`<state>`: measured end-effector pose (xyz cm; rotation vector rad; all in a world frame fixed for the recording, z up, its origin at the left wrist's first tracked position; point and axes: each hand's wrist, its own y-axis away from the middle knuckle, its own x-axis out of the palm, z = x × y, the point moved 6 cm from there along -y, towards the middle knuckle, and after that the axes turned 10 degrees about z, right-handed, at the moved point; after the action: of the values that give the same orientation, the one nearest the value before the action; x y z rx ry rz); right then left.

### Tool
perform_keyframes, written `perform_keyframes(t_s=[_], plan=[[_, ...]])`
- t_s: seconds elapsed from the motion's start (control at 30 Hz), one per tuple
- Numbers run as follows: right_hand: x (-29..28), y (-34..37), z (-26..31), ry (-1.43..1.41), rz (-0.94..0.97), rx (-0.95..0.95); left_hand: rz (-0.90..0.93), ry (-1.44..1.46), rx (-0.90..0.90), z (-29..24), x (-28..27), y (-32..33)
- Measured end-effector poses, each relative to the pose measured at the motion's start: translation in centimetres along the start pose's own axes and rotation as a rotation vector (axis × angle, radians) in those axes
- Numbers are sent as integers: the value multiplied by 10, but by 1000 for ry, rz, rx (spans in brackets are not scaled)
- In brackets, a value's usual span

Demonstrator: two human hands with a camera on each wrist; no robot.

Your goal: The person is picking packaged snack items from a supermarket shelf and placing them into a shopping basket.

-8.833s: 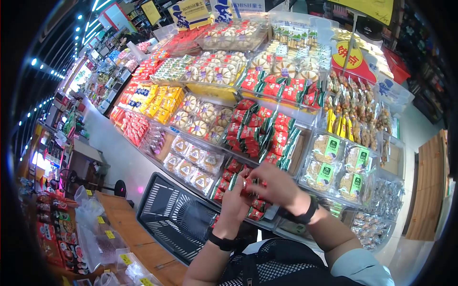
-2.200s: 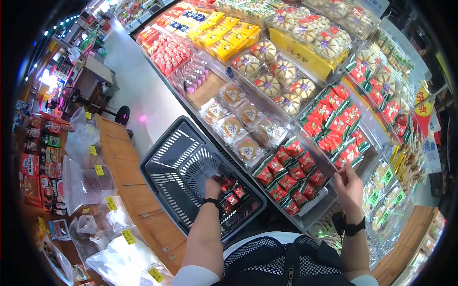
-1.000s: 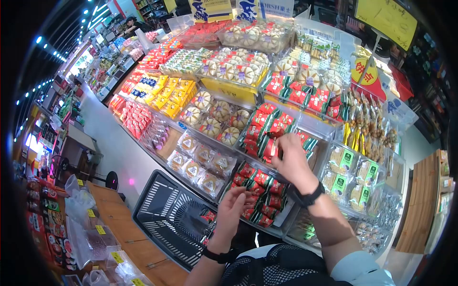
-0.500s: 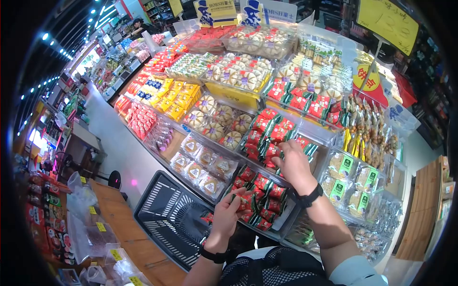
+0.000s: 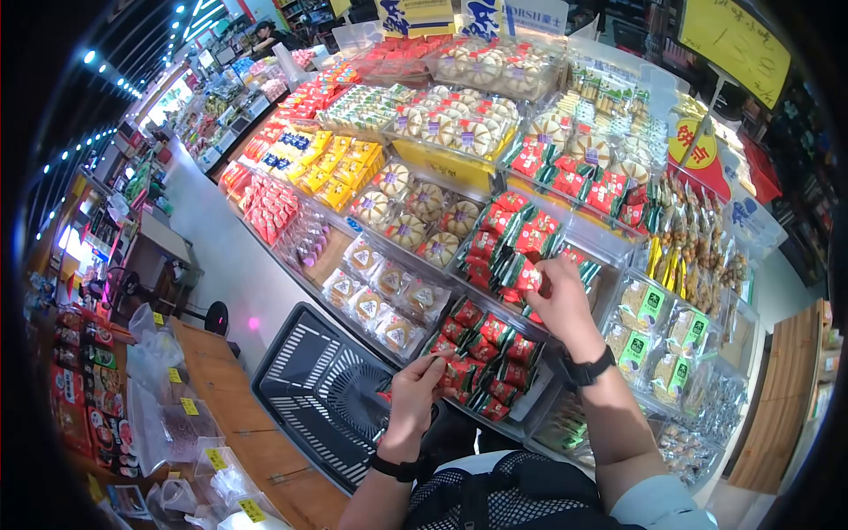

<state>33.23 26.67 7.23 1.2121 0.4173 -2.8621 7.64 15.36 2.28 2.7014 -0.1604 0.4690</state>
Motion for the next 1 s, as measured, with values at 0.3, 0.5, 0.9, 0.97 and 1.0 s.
perform_keyframes(t_s=[0.3,0.5,0.9,0.97,1.0], plan=[[16,65,80,-239,233,-155,88,102,-35,4,18,-8],[33,73,89,-147,260,-165,86,48,27,1,17,-2],[28,59,55,-178,218,35,-296,-109,156,4,-117,23],[22,63,27,-126,149,145,-471,-159,97,22,-177,31],[22,64,16,-146,179,208,-525,-177,68,32,-202,37]])
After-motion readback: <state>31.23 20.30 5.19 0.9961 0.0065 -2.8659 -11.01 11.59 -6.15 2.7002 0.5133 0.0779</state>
